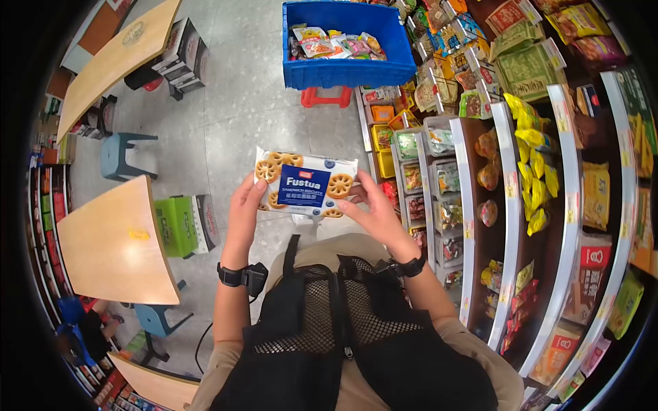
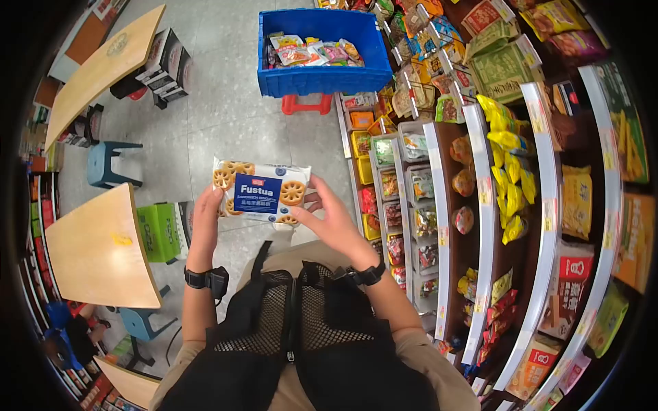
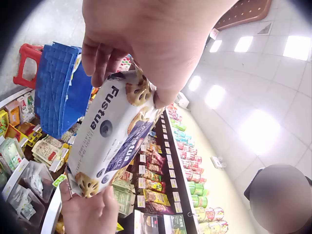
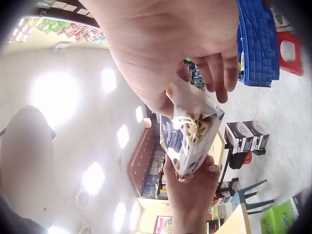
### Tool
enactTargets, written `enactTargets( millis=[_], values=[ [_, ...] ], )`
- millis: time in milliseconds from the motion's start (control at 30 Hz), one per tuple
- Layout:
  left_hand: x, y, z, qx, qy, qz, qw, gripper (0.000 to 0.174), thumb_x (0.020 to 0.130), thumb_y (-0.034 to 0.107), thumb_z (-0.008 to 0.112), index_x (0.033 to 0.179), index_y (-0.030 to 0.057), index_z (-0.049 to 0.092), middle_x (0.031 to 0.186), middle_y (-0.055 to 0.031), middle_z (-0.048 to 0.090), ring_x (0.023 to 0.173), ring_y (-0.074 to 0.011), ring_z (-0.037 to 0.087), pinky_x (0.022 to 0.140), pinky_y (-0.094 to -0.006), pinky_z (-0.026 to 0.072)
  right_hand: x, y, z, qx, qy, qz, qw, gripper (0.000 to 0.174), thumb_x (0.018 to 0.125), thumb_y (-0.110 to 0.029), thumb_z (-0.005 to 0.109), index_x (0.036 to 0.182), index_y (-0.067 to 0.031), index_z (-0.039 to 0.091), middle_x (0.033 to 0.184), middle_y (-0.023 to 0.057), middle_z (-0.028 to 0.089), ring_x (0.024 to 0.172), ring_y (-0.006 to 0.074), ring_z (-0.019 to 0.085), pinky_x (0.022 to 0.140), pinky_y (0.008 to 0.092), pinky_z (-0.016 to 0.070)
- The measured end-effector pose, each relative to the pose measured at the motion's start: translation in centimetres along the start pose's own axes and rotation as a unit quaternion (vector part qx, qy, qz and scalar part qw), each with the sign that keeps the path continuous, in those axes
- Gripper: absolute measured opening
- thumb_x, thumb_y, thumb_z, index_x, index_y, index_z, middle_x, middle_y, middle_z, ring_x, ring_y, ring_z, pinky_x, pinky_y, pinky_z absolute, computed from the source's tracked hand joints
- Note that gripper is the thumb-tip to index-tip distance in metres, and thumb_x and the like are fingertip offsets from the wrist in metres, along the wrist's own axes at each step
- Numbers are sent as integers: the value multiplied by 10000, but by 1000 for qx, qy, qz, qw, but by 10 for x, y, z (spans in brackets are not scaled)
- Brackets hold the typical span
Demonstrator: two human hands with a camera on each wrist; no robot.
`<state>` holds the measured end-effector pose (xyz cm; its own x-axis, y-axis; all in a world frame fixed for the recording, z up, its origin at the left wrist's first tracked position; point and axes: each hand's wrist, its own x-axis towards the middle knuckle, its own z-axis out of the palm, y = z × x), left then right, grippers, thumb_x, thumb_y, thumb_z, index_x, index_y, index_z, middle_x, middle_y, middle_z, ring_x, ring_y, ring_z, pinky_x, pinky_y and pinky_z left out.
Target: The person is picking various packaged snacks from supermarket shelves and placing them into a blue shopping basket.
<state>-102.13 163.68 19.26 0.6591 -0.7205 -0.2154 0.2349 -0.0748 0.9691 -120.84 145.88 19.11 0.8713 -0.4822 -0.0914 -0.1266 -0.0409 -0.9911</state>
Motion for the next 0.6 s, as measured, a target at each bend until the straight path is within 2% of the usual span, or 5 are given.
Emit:
enactTargets(
  millis=[167,200,367,500,600],
  values=[
    [95,19,2,40,-16,16,999,360,968,285,510,1139,-16,607,1103,-29,571,1060,-110,505,940,-257,369,87,20,-29,61,57,12,996,697,872,-119,664,1426,13,262,1194,114,547,964,142,567,803,273,445],
    [117,17,5,-22,6,-9,1000,355,967,270,511,1167,-13,588,1106,-45,572,1066,-116,503,931,-256,372,108,24,-35,76,66,10,995,710,874,-112,659,1435,2,240,1198,116,542,967,146,562,817,281,441],
    [231,37,24,21,-5,-31,999,444,960,286,512,1320,35,450,1176,-91,569,1079,-164,538,905,-303,422,216,53,-79,116,90,15,989,731,872,-102,654,1444,-28,204,1214,115,528,978,154,539,847,299,428],
    [345,31,34,68,-67,-101,990,480,948,274,522,1359,57,403,1209,-116,563,1067,-192,575,863,-318,456,324,89,-127,104,67,8,992,590,883,-131,647,1386,-44,352,1211,108,547,1010,136,545,815,298,455],
    [425,-5,45,89,-68,-186,976,493,930,284,536,1352,61,414,1180,-94,576,1023,-184,584,839,-307,457,395,107,-155,48,58,91,993,491,880,-197,649,1300,-31,455,1179,147,588,1036,209,579,846,318,468]
  ],
)
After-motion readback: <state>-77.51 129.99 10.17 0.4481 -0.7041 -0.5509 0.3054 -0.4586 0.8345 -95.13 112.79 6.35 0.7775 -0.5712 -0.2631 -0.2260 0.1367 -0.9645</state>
